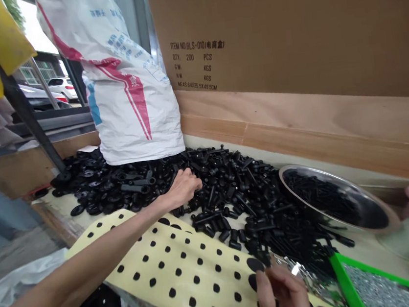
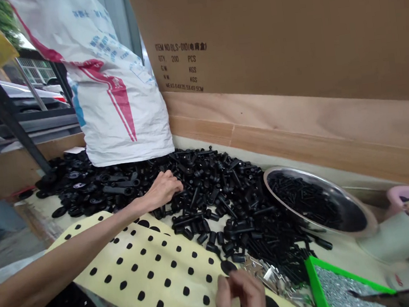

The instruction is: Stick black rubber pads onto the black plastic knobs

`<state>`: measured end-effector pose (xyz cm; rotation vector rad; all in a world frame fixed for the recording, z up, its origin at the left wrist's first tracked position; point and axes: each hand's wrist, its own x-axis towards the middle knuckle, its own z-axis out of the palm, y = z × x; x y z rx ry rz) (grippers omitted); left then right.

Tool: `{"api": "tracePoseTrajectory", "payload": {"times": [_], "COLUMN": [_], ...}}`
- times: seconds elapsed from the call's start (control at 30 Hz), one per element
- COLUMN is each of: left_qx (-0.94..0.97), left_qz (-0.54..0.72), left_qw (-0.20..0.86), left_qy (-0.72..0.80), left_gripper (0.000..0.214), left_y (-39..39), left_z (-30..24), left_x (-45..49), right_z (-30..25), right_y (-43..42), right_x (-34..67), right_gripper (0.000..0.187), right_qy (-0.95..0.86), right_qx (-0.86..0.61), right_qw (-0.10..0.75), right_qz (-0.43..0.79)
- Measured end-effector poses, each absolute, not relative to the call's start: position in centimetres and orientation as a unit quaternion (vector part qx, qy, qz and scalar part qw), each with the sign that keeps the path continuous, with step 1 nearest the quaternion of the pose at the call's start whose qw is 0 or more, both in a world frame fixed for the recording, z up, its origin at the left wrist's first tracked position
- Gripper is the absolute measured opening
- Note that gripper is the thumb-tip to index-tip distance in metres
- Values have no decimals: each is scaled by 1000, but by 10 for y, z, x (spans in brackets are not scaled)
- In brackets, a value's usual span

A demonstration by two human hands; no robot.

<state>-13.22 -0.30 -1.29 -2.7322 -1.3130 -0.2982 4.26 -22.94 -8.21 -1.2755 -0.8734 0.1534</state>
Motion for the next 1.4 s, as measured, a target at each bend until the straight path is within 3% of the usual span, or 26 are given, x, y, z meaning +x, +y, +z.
{"api": "tracePoseTrajectory", "payload": {"times": [0.1, 0.2, 0.4, 0.6, 0.77, 0.87, 0.97, 1.13, 1.3, 1.4], "left_qx": [-888, -876, -889, -880, -827, -659, -421, -318, -286, -315], "left_qz": [-108, -105, -158, -228, -274, -311, -388, -400, -393, -390], "left_qw": [40, 9, -64, -213, -386, -644, -780, -783, -797, -792], "left_qy": [-445, -471, -425, -359, -303, -233, -252, -354, -357, -348], "left_gripper": [23, 24, 50, 21, 30, 27, 27, 33, 32, 35], "left_y": [-6, 1, -1, -5, -64, -124, -170, -193, -187, -187], "left_z": [-23, -33, -41, -21, -1, -5, -18, -37, -40, -41], "left_x": [-135, -140, -144, -138, -123, -110, -97, -89, -99, -105], "right_z": [-82, -82, -86, -88, -68, -60, -67, -83, -67, -60], "right_y": [-223, -222, -230, -233, -230, -229, -230, -236, -247, -250], "right_x": [44, 40, 30, 29, 29, 24, 17, 16, 40, 60], "right_gripper": [31, 36, 38, 36, 62, 70, 69, 48, 39, 27], "right_qy": [-373, -366, -318, -320, -374, -415, -429, -502, -373, -317], "right_qx": [-556, -556, -580, -574, -542, -529, -556, -592, -583, -598], "right_qw": [731, 729, 726, 730, 735, 714, 692, 630, 704, 701], "right_qz": [133, 158, 190, 186, 161, 194, 168, 36, 160, 225]}}
